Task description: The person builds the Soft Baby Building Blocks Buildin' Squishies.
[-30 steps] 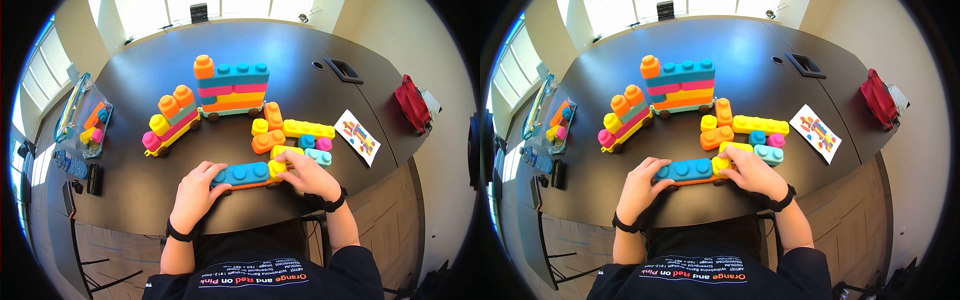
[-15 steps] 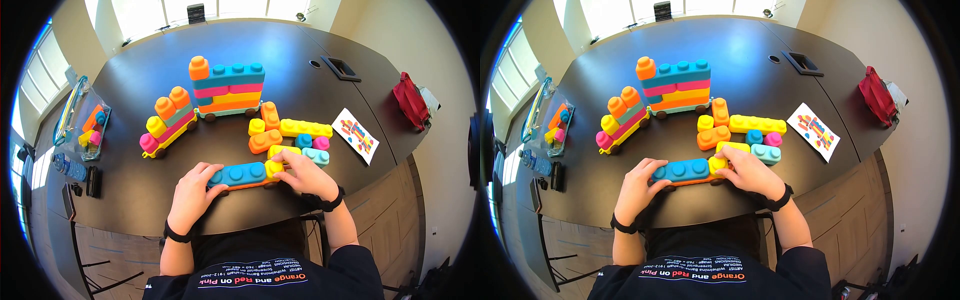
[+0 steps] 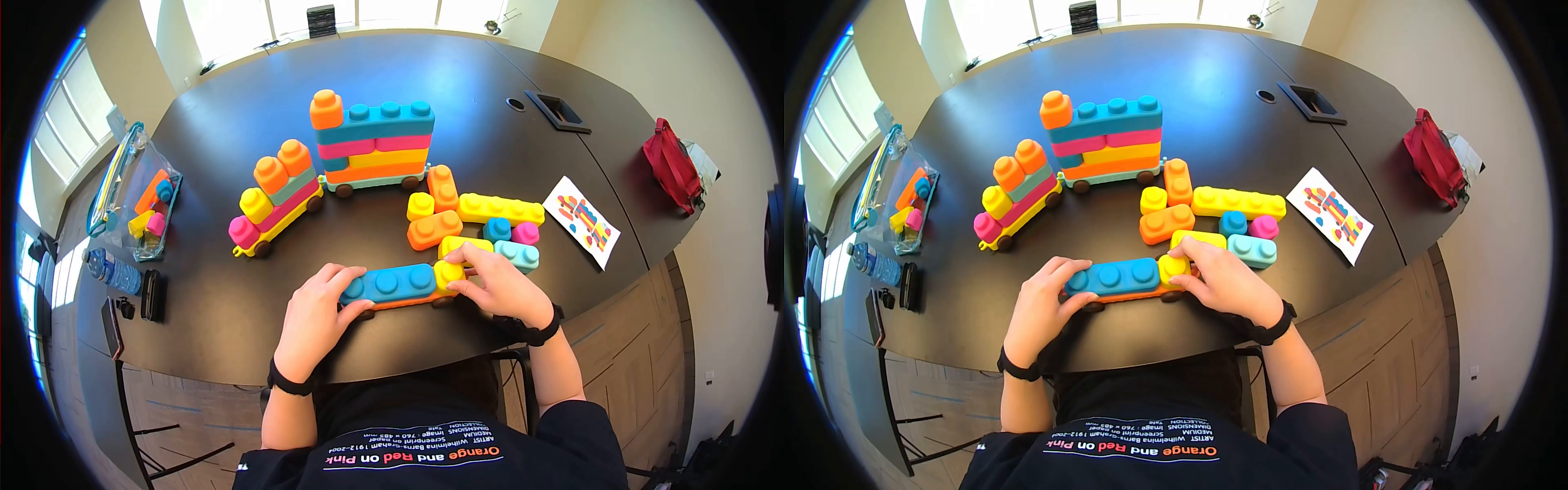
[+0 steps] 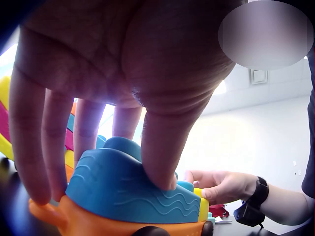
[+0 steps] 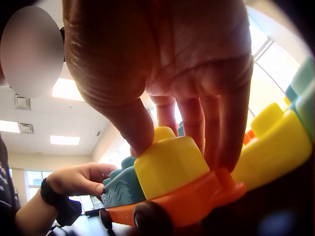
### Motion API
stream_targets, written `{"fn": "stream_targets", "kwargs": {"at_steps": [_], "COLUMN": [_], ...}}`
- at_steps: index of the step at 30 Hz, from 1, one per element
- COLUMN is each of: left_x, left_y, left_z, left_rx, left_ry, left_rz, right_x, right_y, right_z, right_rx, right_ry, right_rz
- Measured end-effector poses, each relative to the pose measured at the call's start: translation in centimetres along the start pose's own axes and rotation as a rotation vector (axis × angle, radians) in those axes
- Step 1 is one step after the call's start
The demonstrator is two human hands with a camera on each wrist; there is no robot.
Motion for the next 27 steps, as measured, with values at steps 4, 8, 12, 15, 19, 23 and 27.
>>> {"fn": "stream_targets", "kwargs": {"at_steps": [4,8,12,15,19,23,27], "left_x": [0.0,-0.3,-0.1,-0.1,0.0,-0.1,-0.6], "left_y": [0.1,0.2,0.1,0.1,0.0,0.2,0.3], "left_z": [0.0,0.1,0.0,-0.1,0.0,-0.1,-1.4], "left_rx": [0.002,-0.021,-0.004,0.003,-0.013,-0.032,0.076], "left_ry": [0.004,-0.005,-0.002,0.004,-0.009,-0.034,0.036], "left_rz": [-0.002,-0.032,-0.017,-0.001,0.003,-0.016,-0.025], "right_x": [-0.1,-0.1,-0.3,-0.4,-1.1,0.1,2.7], "right_y": [0.0,0.0,0.0,-0.2,-2.2,-5.5,-7.6], "right_z": [0.0,0.0,0.0,-0.5,-2.8,-3.1,-2.0], "right_rx": [0.004,0.009,0.013,-0.033,-0.088,0.091,0.006], "right_ry": [-0.005,-0.007,-0.002,0.060,0.275,0.724,0.798], "right_rz": [0.001,-0.006,-0.017,-0.014,-0.066,-0.162,-0.135]}}
Point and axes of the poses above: each hand's wrist, its own y-axis away from the middle knuckle, its own z-axis out of the palm, x = y × z, the point moved 6 cm from there along -y, towards the middle knuckle, and after that the axes turned 5 degrees about z, right-handed, at the moved point
